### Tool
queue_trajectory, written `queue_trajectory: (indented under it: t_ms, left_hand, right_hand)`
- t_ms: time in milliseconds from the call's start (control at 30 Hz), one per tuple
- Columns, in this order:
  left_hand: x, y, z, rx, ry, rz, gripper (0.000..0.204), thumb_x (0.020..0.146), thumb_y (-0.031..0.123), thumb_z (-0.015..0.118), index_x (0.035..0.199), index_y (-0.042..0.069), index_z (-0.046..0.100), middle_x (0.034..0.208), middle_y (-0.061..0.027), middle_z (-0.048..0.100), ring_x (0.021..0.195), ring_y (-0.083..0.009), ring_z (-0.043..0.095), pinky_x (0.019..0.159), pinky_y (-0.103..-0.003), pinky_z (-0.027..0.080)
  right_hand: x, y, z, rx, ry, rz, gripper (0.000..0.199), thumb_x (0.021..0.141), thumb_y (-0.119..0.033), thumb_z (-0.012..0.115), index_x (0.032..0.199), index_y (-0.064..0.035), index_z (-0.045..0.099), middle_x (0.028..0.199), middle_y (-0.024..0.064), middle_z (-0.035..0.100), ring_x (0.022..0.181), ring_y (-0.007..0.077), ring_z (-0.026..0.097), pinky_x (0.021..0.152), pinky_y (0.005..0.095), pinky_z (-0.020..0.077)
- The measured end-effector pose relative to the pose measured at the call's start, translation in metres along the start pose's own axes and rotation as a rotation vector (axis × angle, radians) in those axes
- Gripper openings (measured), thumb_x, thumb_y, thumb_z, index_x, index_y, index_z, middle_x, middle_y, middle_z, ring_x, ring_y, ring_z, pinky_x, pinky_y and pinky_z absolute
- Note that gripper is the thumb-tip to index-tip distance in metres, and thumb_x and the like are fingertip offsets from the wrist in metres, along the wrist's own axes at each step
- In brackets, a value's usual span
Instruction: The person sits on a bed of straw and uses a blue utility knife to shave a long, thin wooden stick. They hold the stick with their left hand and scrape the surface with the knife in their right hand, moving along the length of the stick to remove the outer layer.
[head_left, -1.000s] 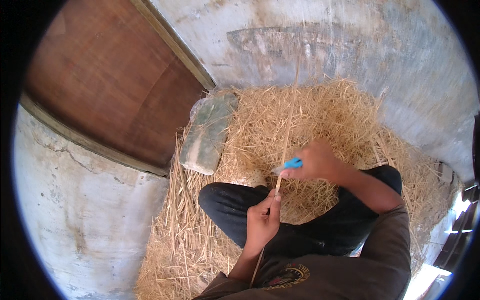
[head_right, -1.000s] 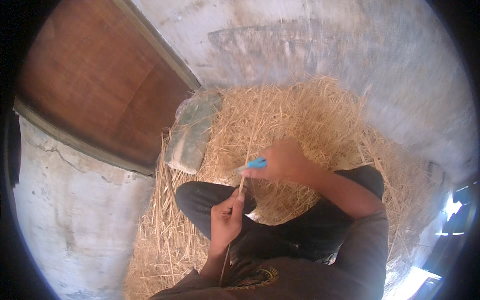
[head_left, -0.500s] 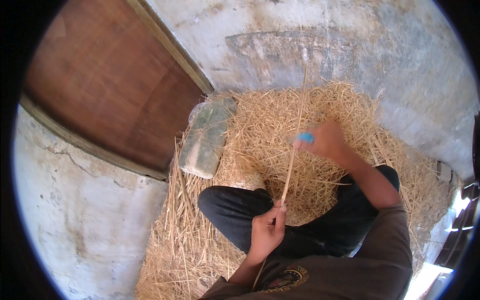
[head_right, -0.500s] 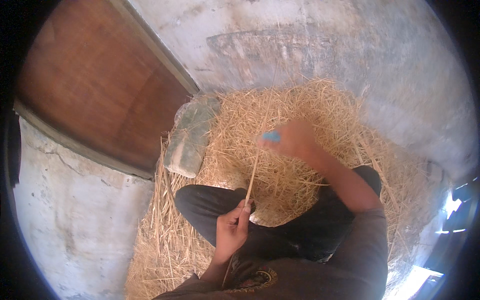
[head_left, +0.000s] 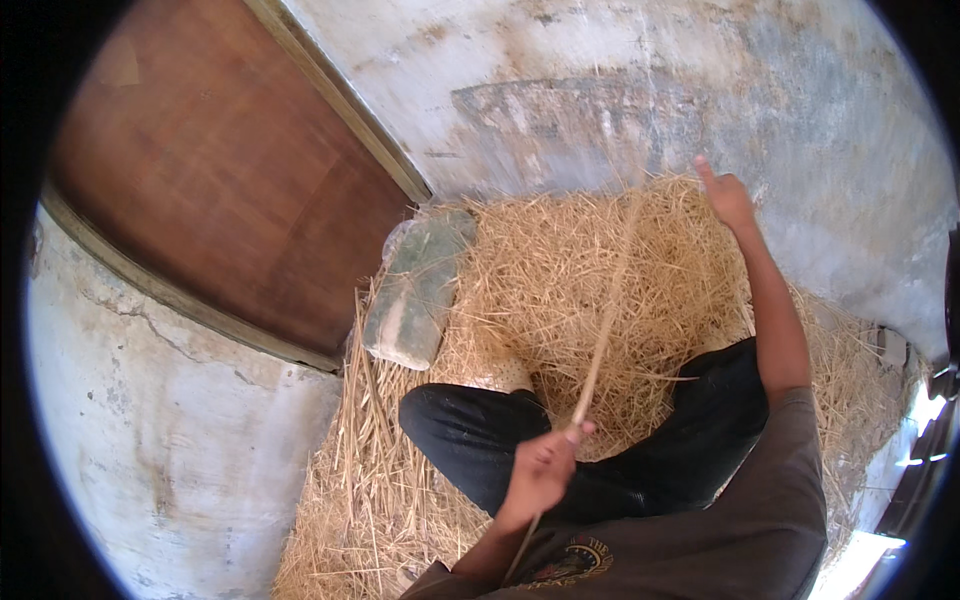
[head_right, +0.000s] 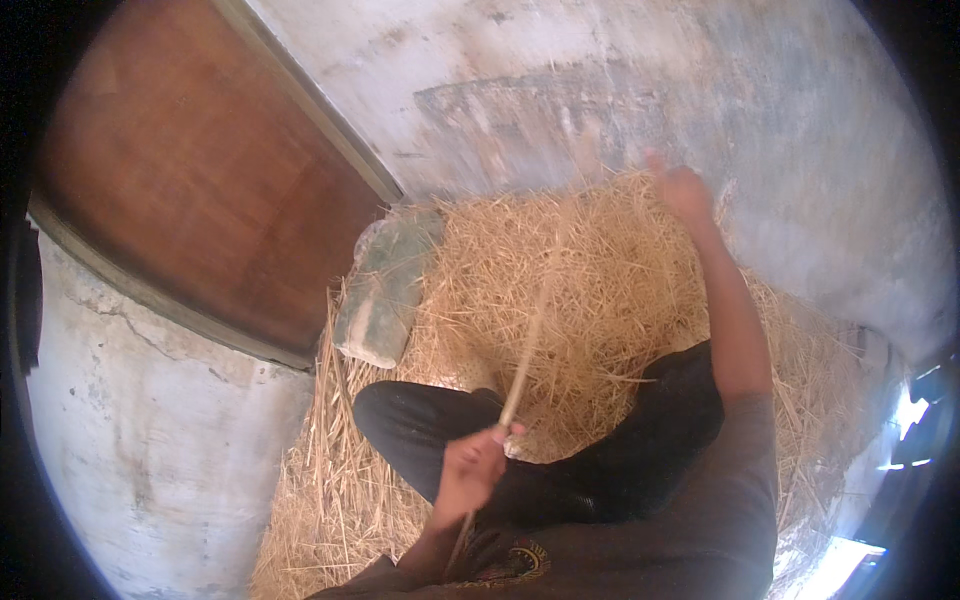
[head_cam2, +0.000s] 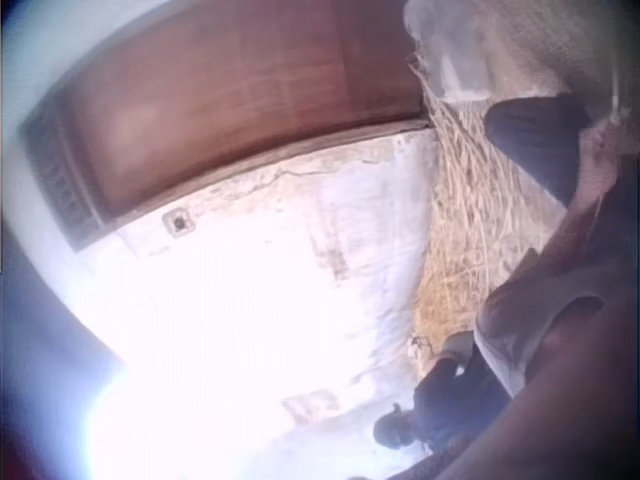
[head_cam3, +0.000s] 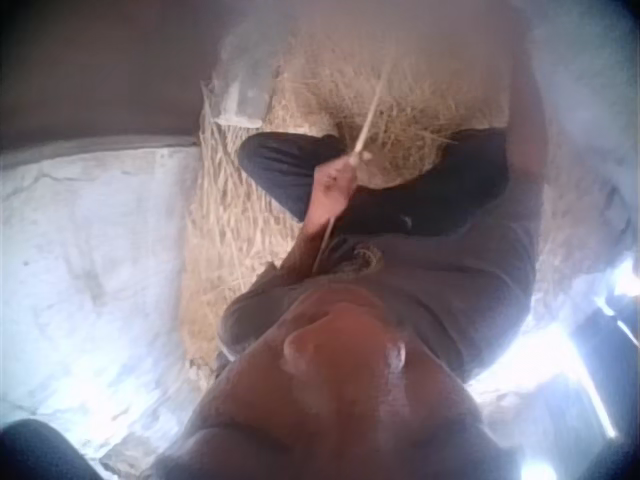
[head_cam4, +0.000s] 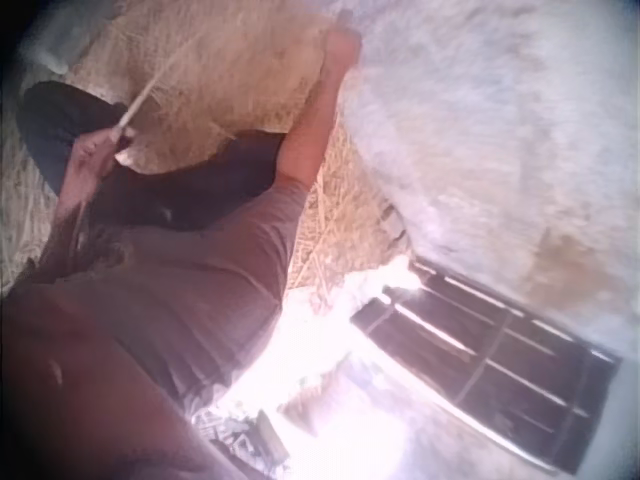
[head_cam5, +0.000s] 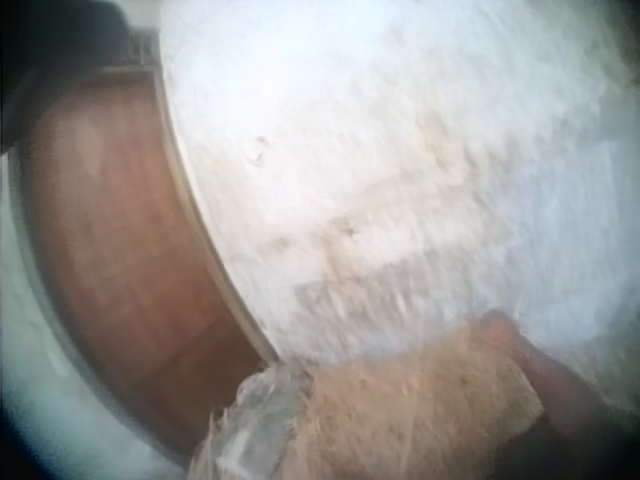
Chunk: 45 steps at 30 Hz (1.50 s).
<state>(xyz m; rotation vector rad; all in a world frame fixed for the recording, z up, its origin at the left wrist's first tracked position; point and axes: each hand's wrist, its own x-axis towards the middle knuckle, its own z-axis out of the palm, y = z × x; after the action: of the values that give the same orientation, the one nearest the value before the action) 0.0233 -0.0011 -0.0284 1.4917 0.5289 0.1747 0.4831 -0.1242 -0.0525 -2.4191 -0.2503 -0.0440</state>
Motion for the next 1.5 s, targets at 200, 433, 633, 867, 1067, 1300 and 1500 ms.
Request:
queue_trajectory:
  t_ms: [200, 433, 633, 867, 1067, 1300, 1500]
  left_hand:
    - [0.032, 0.0, -0.017, -0.465, -0.065, -0.097, 0.035, 0.102, 0.028, 0.034, 0.096, -0.001, 0.054, 0.043, 0.0024, 0.036, 0.031, -0.0066, 0.027, 0.039, -0.022, 0.029]
    - [0.038, -0.002, -0.007, -1.11, -0.214, -0.278, 0.032, 0.103, 0.028, 0.026, 0.085, 0.01, 0.046, 0.041, 0.006, 0.03, 0.03, -0.0065, 0.024, 0.042, -0.021, 0.026]
    - [0.037, 0.01, -0.012, -0.978, -0.142, -0.175, 0.033, 0.103, 0.027, 0.027, 0.082, 0.01, 0.046, 0.04, 0.0057, 0.029, 0.029, -0.0068, 0.023, 0.04, -0.022, 0.025]
    - [0.037, 0.017, -0.012, -0.866, -0.027, -0.24, 0.032, 0.102, 0.027, 0.034, 0.078, 0.009, 0.046, 0.039, 0.0049, 0.029, 0.028, -0.0068, 0.023, 0.038, -0.021, 0.024]
    - [0.037, 0.01, -0.012, -0.901, -0.086, -0.223, 0.032, 0.102, 0.028, 0.033, 0.08, 0.008, 0.046, 0.039, 0.0049, 0.028, 0.029, -0.0074, 0.023, 0.04, -0.022, 0.026]
    - [0.032, 0.005, -0.005, -0.851, -0.158, -0.267, 0.033, 0.102, 0.03, 0.034, 0.079, 0.009, 0.046, 0.039, 0.0035, 0.029, 0.03, -0.0072, 0.024, 0.041, -0.022, 0.027]
    - [0.017, -0.006, -0.007, -0.798, -0.168, -0.271, 0.035, 0.101, 0.032, 0.036, 0.077, 0.01, 0.045, 0.04, 0.0033, 0.031, 0.032, -0.0072, 0.024, 0.044, -0.023, 0.028]
  right_hand:
    - [-0.17, -0.079, 0.027, 0.142, -0.307, -0.717, 0.064, 0.08, -0.063, 0.057, 0.051, -0.0069, 0.052, 0.043, 0.0041, 0.044, 0.038, 0.0187, 0.043, 0.04, 0.0342, 0.0347]
    - [-0.213, -0.095, 0.028, -0.025, -0.247, -1.106, 0.075, 0.067, -0.081, 0.052, 0.053, -0.0072, 0.059, 0.044, 0.0086, 0.051, 0.04, 0.0262, 0.054, 0.041, 0.038, 0.0409]
    - [-0.2, -0.105, 0.035, -0.135, -0.178, -0.958, 0.075, 0.066, -0.081, 0.053, 0.051, -0.0083, 0.059, 0.045, 0.0087, 0.051, 0.041, 0.0257, 0.054, 0.042, 0.0373, 0.0415]
    - [-0.198, -0.105, 0.036, -0.027, -0.208, -0.951, 0.068, 0.065, -0.077, 0.059, 0.053, -0.01, 0.055, 0.042, 0.0072, 0.046, 0.038, 0.026, 0.05, 0.039, 0.0365, 0.0381]
    - [-0.2, -0.102, 0.039, -0.106, -0.127, -1.066, 0.067, 0.066, -0.076, 0.058, 0.052, -0.0107, 0.054, 0.043, 0.0069, 0.046, 0.038, 0.025, 0.05, 0.039, 0.0366, 0.0374]
    - [-0.152, -0.086, 0.043, -0.176, 0.035, -0.866, 0.07, 0.066, -0.079, 0.056, 0.051, -0.0109, 0.052, 0.042, 0.0057, 0.043, 0.037, 0.0228, 0.047, 0.039, 0.0379, 0.0368]
    - [-0.156, -0.091, 0.04, -0.099, 0.034, -1.025, 0.069, 0.067, -0.079, 0.055, 0.051, -0.012, 0.05, 0.043, 0.0034, 0.04, 0.037, 0.0212, 0.044, 0.039, 0.0345, 0.0353]
